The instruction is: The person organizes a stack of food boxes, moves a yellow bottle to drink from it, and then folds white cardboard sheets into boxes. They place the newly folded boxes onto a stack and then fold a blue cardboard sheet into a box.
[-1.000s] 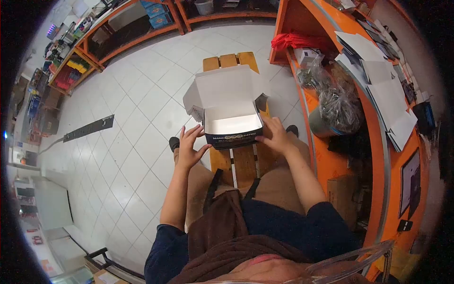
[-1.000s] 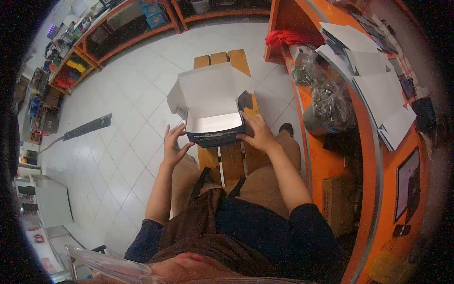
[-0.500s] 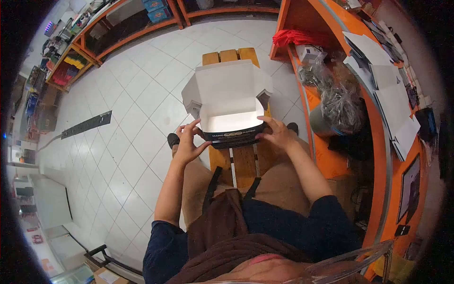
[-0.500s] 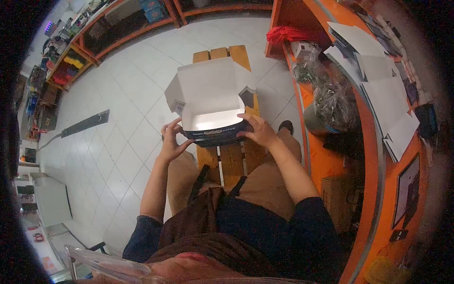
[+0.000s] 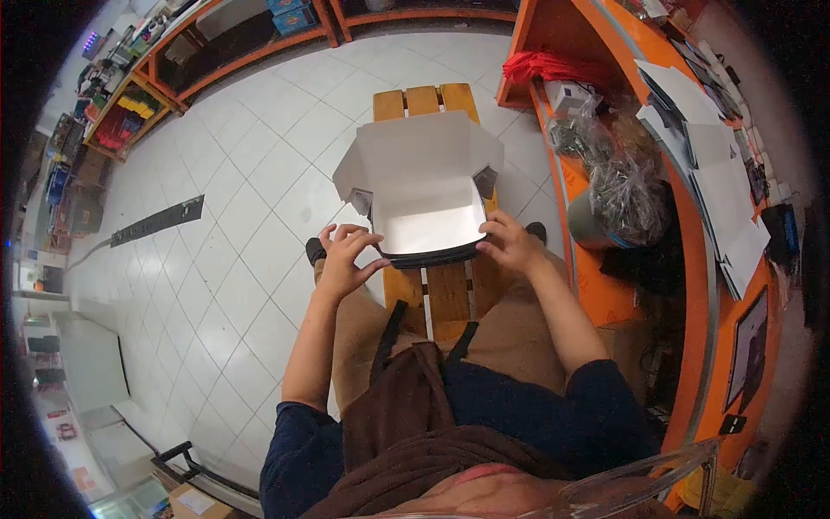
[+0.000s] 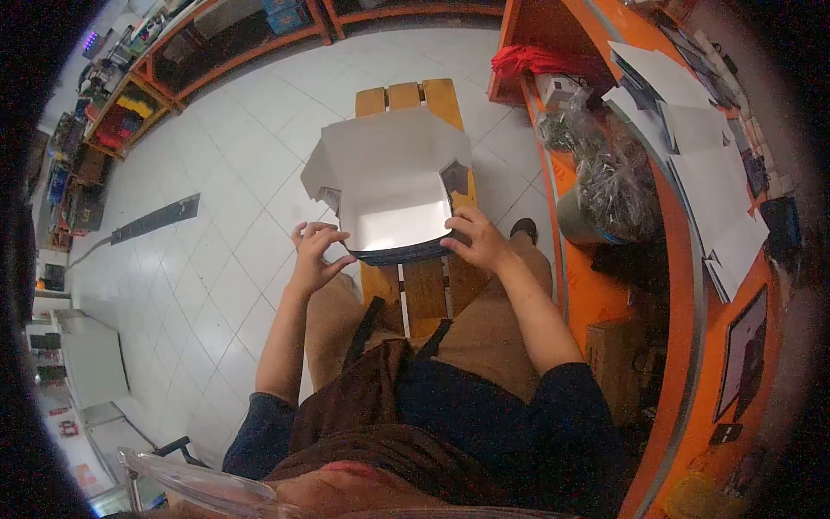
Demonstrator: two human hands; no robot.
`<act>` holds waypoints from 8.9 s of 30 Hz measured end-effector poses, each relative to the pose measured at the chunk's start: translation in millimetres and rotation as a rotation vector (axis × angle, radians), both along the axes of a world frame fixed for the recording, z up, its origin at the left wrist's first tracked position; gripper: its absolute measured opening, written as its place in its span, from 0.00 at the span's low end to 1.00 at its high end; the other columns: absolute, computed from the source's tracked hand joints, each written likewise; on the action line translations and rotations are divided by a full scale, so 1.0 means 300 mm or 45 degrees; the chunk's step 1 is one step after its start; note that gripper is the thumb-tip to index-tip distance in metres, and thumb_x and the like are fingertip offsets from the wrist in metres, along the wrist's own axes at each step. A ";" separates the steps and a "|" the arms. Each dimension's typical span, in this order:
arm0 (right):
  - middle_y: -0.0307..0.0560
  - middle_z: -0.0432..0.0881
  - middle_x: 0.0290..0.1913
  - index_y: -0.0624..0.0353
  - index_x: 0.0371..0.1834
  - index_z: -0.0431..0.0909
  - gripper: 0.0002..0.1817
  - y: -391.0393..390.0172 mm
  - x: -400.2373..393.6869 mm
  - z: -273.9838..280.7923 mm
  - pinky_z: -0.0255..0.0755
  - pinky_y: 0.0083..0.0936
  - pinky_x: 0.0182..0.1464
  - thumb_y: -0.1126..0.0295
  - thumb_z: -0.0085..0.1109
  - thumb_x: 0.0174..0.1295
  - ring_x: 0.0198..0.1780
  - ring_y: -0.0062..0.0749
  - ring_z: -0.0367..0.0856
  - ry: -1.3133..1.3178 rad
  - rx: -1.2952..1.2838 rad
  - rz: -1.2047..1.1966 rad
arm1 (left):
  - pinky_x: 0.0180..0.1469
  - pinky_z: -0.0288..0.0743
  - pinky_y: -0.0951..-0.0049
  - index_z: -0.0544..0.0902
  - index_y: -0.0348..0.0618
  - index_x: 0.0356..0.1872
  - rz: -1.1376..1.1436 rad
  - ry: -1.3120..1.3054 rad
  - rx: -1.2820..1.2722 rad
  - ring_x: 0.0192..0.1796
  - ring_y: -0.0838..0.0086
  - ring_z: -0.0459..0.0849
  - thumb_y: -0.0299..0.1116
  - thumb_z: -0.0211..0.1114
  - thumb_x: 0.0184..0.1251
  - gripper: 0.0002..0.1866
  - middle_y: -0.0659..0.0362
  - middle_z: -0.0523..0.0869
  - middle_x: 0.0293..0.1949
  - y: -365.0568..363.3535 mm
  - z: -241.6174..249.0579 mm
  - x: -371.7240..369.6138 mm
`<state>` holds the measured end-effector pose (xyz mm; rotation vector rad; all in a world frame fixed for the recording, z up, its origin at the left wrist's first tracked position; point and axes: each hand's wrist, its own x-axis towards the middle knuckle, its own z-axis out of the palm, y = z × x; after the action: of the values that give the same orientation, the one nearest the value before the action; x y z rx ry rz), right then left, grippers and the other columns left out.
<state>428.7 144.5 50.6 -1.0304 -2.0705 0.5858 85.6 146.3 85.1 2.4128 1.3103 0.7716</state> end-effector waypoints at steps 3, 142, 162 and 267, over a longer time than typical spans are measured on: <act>0.49 0.75 0.38 0.58 0.45 0.75 0.17 0.026 0.007 -0.009 0.71 0.32 0.44 0.61 0.63 0.58 0.40 0.43 0.76 -0.067 -0.088 -0.003 | 0.64 0.48 0.53 0.82 0.53 0.38 0.042 -0.037 0.021 0.50 0.71 0.76 0.38 0.71 0.52 0.12 0.66 0.83 0.36 0.008 -0.016 0.001; 0.58 0.81 0.51 0.65 0.45 0.79 0.19 -0.528 -0.460 0.521 0.69 0.44 0.59 0.60 0.44 0.72 0.57 0.55 0.76 0.442 0.397 0.355 | 0.53 0.75 0.73 0.72 0.36 0.54 0.291 -1.430 -0.589 0.52 0.76 0.79 0.26 0.64 0.63 0.19 0.57 0.81 0.50 -0.706 0.327 0.066; 0.68 0.69 0.61 0.57 0.38 0.83 0.22 -0.523 -0.448 0.447 0.67 0.46 0.58 0.50 0.48 0.68 0.60 0.59 0.71 0.691 0.282 0.370 | 0.66 0.62 0.64 0.59 0.40 0.67 0.303 -1.205 -0.046 0.64 0.67 0.68 0.25 0.68 0.56 0.37 0.50 0.63 0.65 -0.693 0.346 0.097; 0.56 0.74 0.46 0.62 0.40 0.76 0.22 -0.511 -0.704 0.490 0.65 0.47 0.59 0.51 0.45 0.70 0.54 0.53 0.73 0.588 0.116 0.381 | 0.54 0.67 0.64 0.81 0.43 0.50 0.435 -0.114 0.462 0.60 0.68 0.76 0.27 0.61 0.55 0.18 0.59 0.81 0.56 -0.711 0.398 -0.148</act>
<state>217.6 -8.9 197.5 -0.4746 -1.8219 0.7882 41.4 -67.0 204.4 2.4040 1.6945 1.2930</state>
